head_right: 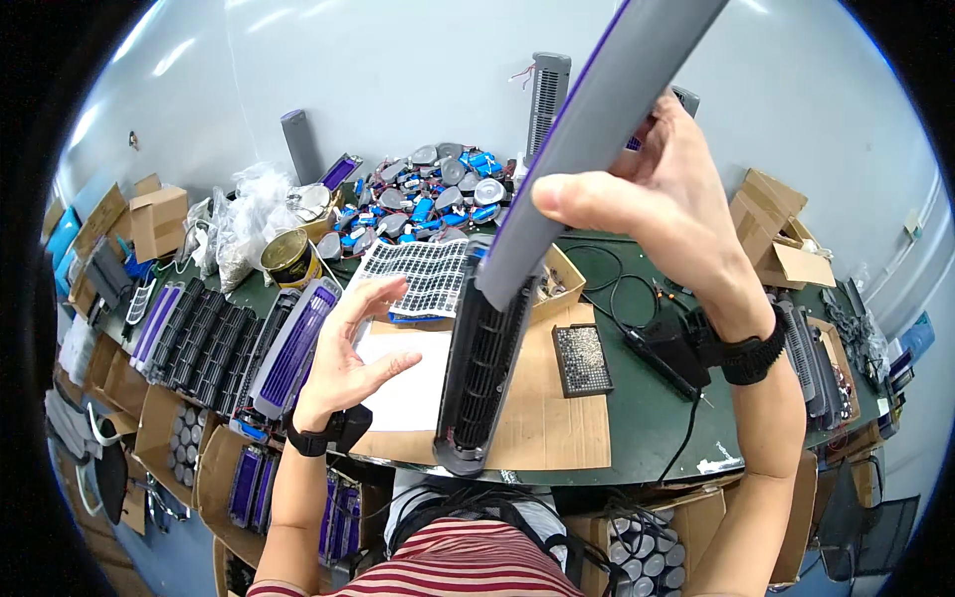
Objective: Assembling the internal fan components and plastic housing of an electronic appliance using an electric screwdriver.
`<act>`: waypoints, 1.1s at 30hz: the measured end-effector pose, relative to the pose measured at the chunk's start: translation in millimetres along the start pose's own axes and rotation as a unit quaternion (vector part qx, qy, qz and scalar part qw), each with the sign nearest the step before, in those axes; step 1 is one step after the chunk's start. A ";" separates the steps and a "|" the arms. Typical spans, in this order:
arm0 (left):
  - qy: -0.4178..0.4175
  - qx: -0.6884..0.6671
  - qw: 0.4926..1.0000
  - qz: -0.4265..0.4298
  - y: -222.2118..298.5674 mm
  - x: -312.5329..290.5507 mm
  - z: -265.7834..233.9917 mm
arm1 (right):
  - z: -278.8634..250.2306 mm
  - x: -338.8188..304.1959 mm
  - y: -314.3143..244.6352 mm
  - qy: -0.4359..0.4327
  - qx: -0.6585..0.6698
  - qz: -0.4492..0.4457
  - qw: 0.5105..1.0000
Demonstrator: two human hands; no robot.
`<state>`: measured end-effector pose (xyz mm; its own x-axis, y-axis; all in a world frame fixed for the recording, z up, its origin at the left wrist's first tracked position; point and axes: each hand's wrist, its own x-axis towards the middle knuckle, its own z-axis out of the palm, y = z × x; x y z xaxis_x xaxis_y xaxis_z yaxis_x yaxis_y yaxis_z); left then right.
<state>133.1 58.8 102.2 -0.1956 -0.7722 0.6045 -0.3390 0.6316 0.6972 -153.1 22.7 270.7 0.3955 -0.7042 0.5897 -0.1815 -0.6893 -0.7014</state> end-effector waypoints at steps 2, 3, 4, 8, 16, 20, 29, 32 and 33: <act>-0.005 0.055 0.996 0.072 20.9 21.0 -2.8 | 12.3 8.2 -3.9 -0.011 0.031 -0.025 0.999; -0.008 0.080 0.992 0.094 24.1 30.4 -6.4 | 21.1 12.6 -3.9 -0.010 0.054 -0.032 0.998; -0.017 0.101 0.986 0.132 26.7 39.7 -14.8 | 28.8 16.1 -5.8 -0.011 0.079 -0.043 0.996; -0.263 0.079 0.956 0.107 19.0 58.1 -49.6 | 38.6 29.7 -1.7 -0.091 0.074 -0.040 0.992; -0.170 0.104 0.980 -0.006 10.2 6.4 -66.7 | 69.0 38.6 51.3 0.032 0.203 0.022 0.978; -0.064 -0.033 0.990 -0.119 -22.7 -25.2 -22.2 | 73.8 27.5 86.3 0.060 0.166 0.030 0.984; -0.083 -0.050 0.913 -0.395 -88.5 -93.9 52.1 | 112.2 -27.0 165.4 0.040 0.062 0.105 0.992; -0.024 0.186 0.949 -0.255 -79.7 -83.1 56.2 | 114.4 -22.0 175.6 0.058 0.048 0.125 0.989; -0.024 0.184 0.948 -0.257 -72.3 -74.7 59.0 | 114.9 -19.0 177.8 0.063 0.046 0.135 0.988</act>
<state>117.9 66.8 -16.1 0.0430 -0.9796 0.1962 -0.6971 0.1112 0.7083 -89.5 -67.0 88.8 0.2281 -0.8801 0.4163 -0.1804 -0.4584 -0.8702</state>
